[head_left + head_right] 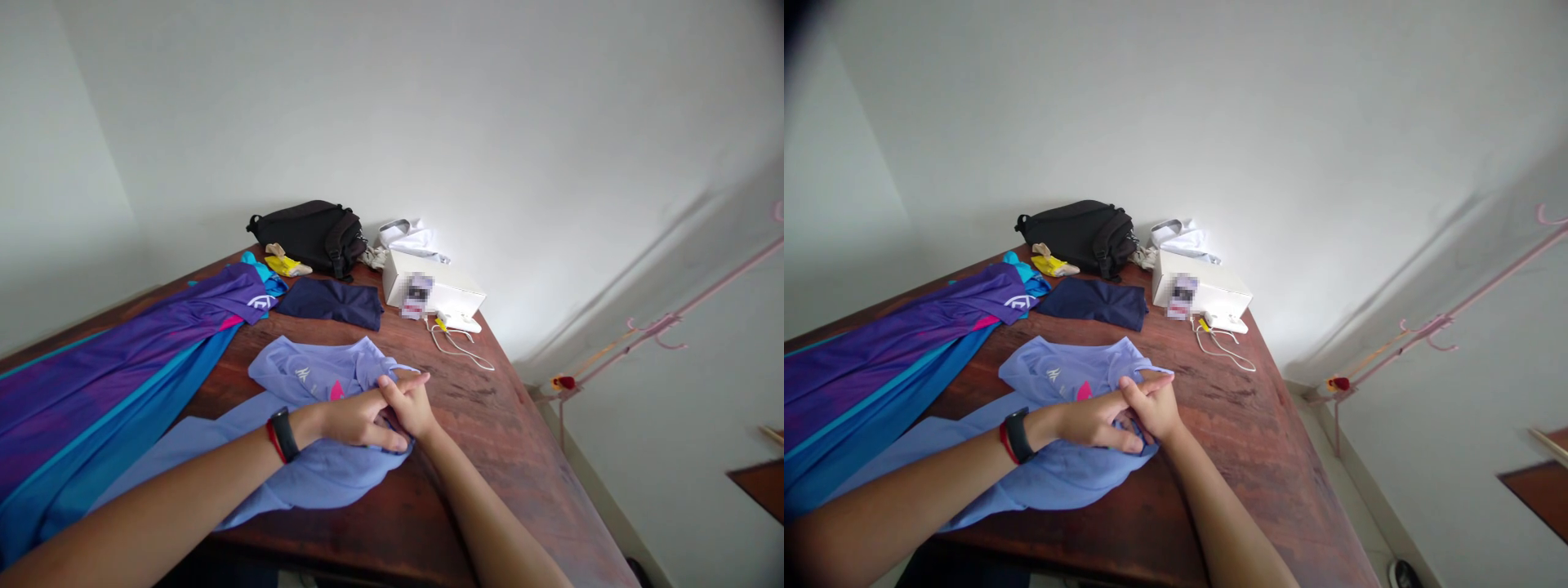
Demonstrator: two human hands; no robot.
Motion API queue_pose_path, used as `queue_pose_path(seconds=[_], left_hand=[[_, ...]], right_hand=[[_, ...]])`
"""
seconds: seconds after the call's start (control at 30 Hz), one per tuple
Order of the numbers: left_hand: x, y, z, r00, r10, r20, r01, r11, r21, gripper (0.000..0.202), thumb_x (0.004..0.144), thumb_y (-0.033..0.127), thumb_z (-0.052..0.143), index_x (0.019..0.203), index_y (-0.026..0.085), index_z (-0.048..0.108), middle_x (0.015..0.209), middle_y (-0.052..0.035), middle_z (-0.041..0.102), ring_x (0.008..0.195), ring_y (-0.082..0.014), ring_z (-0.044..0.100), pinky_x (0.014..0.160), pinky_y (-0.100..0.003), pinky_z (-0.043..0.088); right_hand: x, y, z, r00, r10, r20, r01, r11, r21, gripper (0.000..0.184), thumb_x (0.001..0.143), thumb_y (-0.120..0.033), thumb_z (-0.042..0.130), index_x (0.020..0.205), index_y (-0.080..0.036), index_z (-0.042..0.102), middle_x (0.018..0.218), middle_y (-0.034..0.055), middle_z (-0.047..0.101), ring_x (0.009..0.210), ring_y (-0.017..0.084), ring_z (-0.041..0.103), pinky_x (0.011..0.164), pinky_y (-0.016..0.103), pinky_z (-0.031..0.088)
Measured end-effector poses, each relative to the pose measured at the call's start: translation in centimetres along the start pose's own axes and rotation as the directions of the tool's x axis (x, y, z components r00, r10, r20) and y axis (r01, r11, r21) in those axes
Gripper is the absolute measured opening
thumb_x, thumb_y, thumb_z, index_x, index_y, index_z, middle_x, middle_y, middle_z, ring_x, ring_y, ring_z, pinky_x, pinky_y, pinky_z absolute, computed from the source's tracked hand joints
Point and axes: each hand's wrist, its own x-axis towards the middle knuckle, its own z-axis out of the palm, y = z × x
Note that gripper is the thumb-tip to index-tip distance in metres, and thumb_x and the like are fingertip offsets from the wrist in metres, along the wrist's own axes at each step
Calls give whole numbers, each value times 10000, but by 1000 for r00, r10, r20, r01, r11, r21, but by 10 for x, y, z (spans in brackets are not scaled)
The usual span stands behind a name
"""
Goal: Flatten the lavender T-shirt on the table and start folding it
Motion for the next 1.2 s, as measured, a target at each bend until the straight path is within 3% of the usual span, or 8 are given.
queue_pose_path(seconds=[0.1, 0.23, 0.37, 0.5, 0.6, 0.7, 0.87, 1.2], left_hand=[[-3, 4, -8, 967, -13, 255, 119, 906, -405, 1157, 798, 330, 787, 1628, 292, -19, 1410, -160, 549, 1305, -383, 567, 1014, -505, 426], [-7, 11, -15, 938, 81, 338, 158, 767, -622, 1189, 783, 390, 819, 1622, 283, -16, 1257, -99, 621, 1346, -385, 532, 1056, -515, 353], [-8, 10, -16, 953, 74, 293, 156, 711, -686, 1099, 792, 345, 792, 1620, 302, 70, 1406, -128, 517, 1336, -373, 539, 1054, -503, 359], [-5, 3, -15, 971, 40, 235, 151, 656, -739, 985, 825, 351, 742, 1610, 331, 148, 1461, -132, 468, 1321, -389, 543, 1038, -499, 377], [-3, -1, -14, 982, -39, 187, 167, 647, -744, 840, 857, 332, 700, 1581, 328, 275, 1458, -118, 449, 1298, -391, 561, 999, -468, 415], [0, -5, -12, 981, -128, 147, 195, 663, -723, 714, 881, 323, 669, 1534, 286, 382, 1423, -120, 453, 1238, -374, 609, 942, -437, 454], [2, -8, -11, 975, -160, 156, 223, 673, -705, 654, 911, 334, 631, 1518, 256, 400, 1456, -141, 430, 1198, -349, 641, 912, -415, 476], [2, -6, -8, 965, -219, 144, 257, 686, -681, 702, 868, 344, 718, 1498, 299, 412, 1400, -118, 460, 1122, -316, 685, 871, -380, 494]], right_hand=[[-2, -9, 1, 999, 2, 36, -5, 996, 86, 516, 877, -599, 591, 571, -224, 414, 560, -34, 410, 534, 117, 382, 506, 265, 324], [-4, -18, 1, 995, 61, 80, -75, 979, 191, 529, 857, -651, 603, 587, -209, 497, 593, -14, 484, 561, 124, 416, 527, 264, 366], [2, -18, -3, 985, 167, 49, -174, 953, 249, 606, 854, -727, 561, 555, -204, 496, 551, -25, 458, 542, 120, 395, 522, 263, 363], [14, -11, -8, 961, 255, -106, -210, 923, 321, 607, 912, -702, 489, 644, -184, 657, 625, 19, 615, 637, 164, 557, 660, 285, 462], [21, -3, -12, 898, 379, -225, -241, 850, 468, 516, 876, -666, 563, 745, -189, 708, 667, 32, 676, 650, 181, 610, 663, 293, 483], [26, 7, -16, 838, 476, -267, -253, 772, 583, 393, 779, -589, 687, 761, -196, 697, 688, 24, 684, 633, 181, 620, 617, 289, 485], [30, 25, -20, 788, 526, -320, -293, 777, 558, 294, 679, -478, 735, 768, -199, 709, 803, 29, 701, 734, 199, 650, 619, 283, 495], [30, 33, -20, 812, 517, -271, -334, 793, 510, 266, 662, -430, 729, 785, -194, 715, 847, 55, 724, 847, 240, 678, 723, 322, 541]])
